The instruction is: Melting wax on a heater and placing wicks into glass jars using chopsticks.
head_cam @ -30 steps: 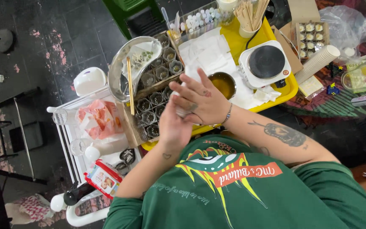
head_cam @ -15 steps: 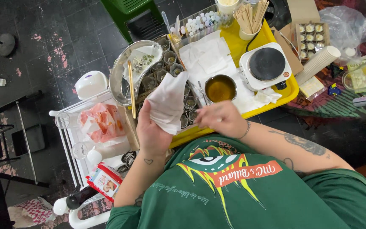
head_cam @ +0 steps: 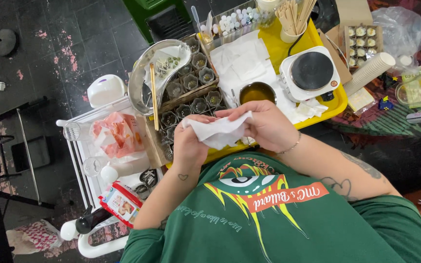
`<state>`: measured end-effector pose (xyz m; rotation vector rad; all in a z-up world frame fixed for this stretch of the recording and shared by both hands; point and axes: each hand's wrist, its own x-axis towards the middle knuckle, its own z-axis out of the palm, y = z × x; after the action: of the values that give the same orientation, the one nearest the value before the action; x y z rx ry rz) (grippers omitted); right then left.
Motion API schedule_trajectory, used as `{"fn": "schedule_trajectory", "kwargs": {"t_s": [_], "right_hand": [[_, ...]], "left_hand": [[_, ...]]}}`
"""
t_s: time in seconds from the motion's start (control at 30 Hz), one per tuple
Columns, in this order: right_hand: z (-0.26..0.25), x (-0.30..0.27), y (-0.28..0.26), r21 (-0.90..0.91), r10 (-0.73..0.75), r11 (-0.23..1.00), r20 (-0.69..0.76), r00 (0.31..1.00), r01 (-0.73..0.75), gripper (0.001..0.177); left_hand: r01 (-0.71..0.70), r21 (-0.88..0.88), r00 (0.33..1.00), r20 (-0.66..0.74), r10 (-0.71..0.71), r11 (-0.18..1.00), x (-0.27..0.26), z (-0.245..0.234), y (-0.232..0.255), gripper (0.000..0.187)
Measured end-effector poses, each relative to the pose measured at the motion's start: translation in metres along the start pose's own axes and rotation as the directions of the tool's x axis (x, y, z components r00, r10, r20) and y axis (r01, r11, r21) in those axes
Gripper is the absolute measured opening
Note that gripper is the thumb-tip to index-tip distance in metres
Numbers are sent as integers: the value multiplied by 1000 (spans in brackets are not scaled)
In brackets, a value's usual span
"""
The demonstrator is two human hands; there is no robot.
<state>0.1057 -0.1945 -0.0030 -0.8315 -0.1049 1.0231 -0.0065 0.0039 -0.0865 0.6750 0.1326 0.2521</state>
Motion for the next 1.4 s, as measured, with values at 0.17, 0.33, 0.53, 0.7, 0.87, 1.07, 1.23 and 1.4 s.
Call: {"fn": "schedule_trajectory", "kwargs": {"t_s": [0.17,0.33,0.53,0.7,0.87,1.07,1.23,1.4], "right_hand": [[-24,-12,-8,-52,-28,998,-116,993,22,17],[-55,-15,7,-87,-123,990,-98,988,115,9],[-46,-20,-2,26,-61,997,-244,968,69,19],[-6,-22,-1,220,166,967,-152,974,-130,64],[-27,-24,15,196,192,963,-23,981,-184,52],[-20,-22,-11,-61,13,998,-197,980,-26,56],[-29,-26,-17,-289,-142,955,-252,957,65,53],[-49,-29,-5,-518,-224,845,-115,968,134,31]], "left_hand": [[202,-35,975,-88,-204,979,-7,-16,-4,13],[207,-344,977,120,-176,916,-16,-18,-7,24],[375,-93,916,-117,-384,922,-13,11,2,21],[431,-149,880,-147,-451,890,-12,54,12,31],[447,-111,881,-119,-458,888,-12,59,15,49],[296,290,934,111,-339,910,-20,59,25,97],[380,338,893,110,-437,861,-22,11,7,42],[160,432,964,123,-234,887,-15,55,30,48]]}}
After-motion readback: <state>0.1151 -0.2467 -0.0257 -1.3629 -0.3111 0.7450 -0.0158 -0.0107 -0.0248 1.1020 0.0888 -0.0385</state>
